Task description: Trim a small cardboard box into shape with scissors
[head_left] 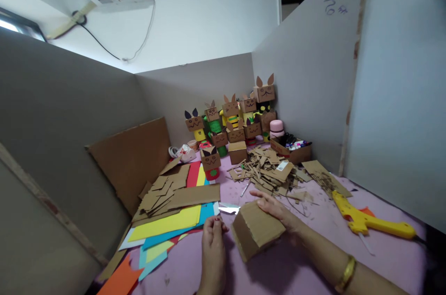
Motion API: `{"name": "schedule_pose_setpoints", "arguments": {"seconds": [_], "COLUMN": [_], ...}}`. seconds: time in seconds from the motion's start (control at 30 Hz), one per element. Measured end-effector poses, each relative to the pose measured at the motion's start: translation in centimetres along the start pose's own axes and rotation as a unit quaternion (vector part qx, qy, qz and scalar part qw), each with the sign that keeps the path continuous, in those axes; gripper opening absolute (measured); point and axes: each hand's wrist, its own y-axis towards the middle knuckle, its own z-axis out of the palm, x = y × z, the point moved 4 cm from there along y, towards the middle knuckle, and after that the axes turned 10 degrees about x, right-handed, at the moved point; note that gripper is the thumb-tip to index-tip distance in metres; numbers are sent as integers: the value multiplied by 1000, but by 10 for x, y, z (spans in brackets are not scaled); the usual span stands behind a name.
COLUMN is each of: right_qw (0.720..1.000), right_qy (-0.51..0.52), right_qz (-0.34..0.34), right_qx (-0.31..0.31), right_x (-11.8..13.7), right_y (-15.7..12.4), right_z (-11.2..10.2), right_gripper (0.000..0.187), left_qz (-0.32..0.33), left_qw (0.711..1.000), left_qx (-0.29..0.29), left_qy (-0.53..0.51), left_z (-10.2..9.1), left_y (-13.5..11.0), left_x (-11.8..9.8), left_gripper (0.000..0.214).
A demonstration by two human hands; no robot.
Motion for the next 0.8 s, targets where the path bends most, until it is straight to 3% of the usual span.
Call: {"name": "schedule_pose_setpoints", "arguments": {"seconds": [0.1,0.17,0.33,0.43,0.53,0.7,0.8], "right_qw": [1000,1000,999,998,996,991,990], "right_qy": [12,18,16,20,28,35,23], "right_qz": [8,7,-18,-36,-38,-20,-11], "right_qx": [11,4,-29,-52,-74,-125,-141], "right_x": [-1,0,5,8,7,7,8], "right_y": [-1,-2,-1,0,0,-4,-6], "right_z": [0,1,-2,-9,-19,-30,-29], "right_gripper": [69,67,60,60,60,58,59], "left_qz": [17,39,132,216,279,326,335], "left_qw": [996,993,971,930,875,787,758], "left_qx": [-87,-104,-10,56,97,135,138], "left_qy": [22,50,197,292,384,505,541], "left_z": [-25,-36,-22,-5,7,26,33], "left_y": [13,20,12,0,-9,-19,-22], "left_x": [7,7,-11,-23,-26,-22,-20], "left_gripper": [25,25,17,12,23,20,15]}}
